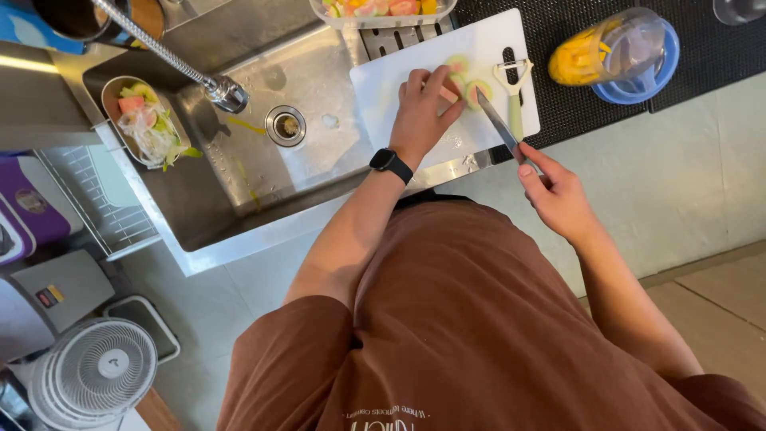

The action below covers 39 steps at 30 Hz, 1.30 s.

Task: The person cuts a pink-fleshed fruit into cubes and places them into a container with other fruit. They then wash, peel, and cut a green fruit, adding the pieces to the same container. Finally, they pour a liquid from a bottle over the mixed fruit.

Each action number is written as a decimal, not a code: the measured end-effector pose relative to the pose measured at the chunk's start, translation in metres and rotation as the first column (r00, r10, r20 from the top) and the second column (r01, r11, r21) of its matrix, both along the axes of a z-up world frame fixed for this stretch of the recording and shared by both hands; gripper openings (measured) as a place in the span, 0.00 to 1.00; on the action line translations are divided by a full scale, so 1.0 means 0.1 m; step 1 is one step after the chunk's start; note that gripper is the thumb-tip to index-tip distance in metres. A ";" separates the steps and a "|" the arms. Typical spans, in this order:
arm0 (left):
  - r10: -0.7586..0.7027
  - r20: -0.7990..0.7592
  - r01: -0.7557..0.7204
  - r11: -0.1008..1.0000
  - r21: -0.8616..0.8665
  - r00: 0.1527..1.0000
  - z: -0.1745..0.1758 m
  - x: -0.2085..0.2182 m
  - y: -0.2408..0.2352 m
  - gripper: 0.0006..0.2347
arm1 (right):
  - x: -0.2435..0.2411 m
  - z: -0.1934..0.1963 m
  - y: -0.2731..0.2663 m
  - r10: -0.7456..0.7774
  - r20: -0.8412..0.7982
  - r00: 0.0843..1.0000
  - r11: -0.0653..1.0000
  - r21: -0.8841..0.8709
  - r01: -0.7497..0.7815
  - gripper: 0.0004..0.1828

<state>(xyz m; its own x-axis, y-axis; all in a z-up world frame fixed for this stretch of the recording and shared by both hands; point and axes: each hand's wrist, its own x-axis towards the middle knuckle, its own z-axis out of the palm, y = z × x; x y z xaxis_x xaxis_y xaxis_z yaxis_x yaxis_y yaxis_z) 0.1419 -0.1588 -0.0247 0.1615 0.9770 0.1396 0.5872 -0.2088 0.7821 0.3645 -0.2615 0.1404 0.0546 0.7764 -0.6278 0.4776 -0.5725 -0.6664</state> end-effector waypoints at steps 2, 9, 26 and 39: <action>0.004 -0.068 0.002 0.996 0.090 0.998 0.00 -0.06 0.01 0.19 | 0.03 -0.06 0.05 0.027 0.009 1.000 1.000 -0.015 -0.027 0.32; 0.156 -0.155 -0.175 0.978 -0.117 0.976 -0.34 -0.43 -0.23 0.19 | 0.14 -0.41 0.09 0.237 0.118 0.964 0.968 0.054 -0.245 0.26; 0.319 -0.009 -0.313 0.924 -0.221 0.948 -0.38 -0.36 -0.97 0.35 | -0.45 -0.93 0.16 0.652 0.551 0.521 0.640 -0.030 -0.768 0.22; 0.297 0.008 -0.293 0.944 -0.149 0.955 -0.52 -0.39 -0.93 0.32 | -0.57 -0.91 0.22 0.702 0.613 0.363 0.483 -0.036 -0.875 0.17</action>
<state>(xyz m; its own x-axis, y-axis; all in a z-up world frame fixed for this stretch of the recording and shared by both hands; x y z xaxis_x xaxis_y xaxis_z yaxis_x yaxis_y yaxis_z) 0.1024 -0.2518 -0.0763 -0.1394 0.9902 -0.0064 0.5813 0.0870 0.8090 0.3077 -0.2398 0.0495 -0.4575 0.7421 -0.4899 0.8882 0.4072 -0.2126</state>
